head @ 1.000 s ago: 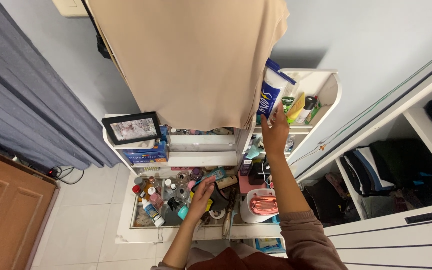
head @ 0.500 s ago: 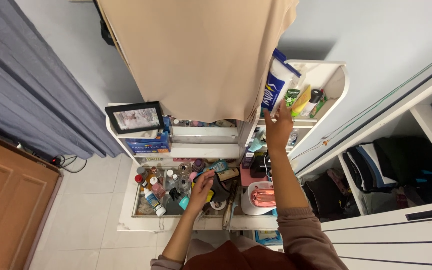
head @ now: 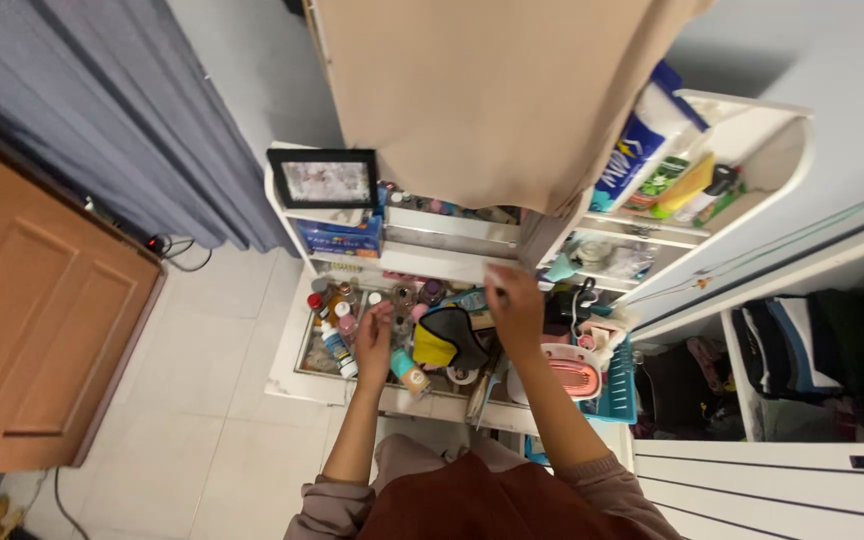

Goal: The person cleans and organizes a white multi-tiered vanity shelf. They wipe the surfaces with a yellow cloth and rearrange various toiletries, bottles, and a hairbrush across the shelves.

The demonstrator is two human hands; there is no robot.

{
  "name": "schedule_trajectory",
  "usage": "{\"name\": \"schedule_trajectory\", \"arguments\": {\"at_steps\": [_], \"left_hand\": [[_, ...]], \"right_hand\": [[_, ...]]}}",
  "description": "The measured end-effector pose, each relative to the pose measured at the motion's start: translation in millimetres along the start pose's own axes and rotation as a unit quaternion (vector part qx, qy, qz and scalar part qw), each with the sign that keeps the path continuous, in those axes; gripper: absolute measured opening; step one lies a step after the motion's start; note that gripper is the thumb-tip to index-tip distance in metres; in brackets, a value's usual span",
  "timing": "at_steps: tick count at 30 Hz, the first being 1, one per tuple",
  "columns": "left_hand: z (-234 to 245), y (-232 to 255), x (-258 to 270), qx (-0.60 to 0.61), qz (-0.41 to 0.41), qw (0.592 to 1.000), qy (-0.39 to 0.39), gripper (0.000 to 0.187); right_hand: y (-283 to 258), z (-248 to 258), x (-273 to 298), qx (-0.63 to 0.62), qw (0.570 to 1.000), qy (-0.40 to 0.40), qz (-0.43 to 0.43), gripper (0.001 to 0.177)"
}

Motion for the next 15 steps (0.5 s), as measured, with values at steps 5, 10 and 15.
{"name": "schedule_trajectory", "arguments": {"at_steps": [5, 10, 15], "left_hand": [[42.0, -14.4, 4.4, -0.023, 0.021, 0.998, 0.06, 0.028], [65.8, -58.8, 8.6, -0.038, 0.087, 0.991, 0.09, 0.028], [71.0, -89.0, 10.0, -0.011, 0.105, 0.993, 0.058, 0.026]], "right_hand": [[5.3, -61.6, 43.4, -0.043, 0.994, -0.102, -0.001, 0.027], [28.5, -102.2, 91.2, -0.065, 0.976, -0.197, -0.058, 0.026], [58.0, -108.4, 129.7, -0.06, 0.966, -0.221, -0.122, 0.025]]}}
Point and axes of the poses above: each hand's wrist, its own x-axis away from the middle knuckle, its own z-axis out of the back of the hand, y = z × x, the point moved 4 cm from there along -x, towards the middle knuckle, and after that the axes turned 15 degrees about z, right-handed, at the moved point
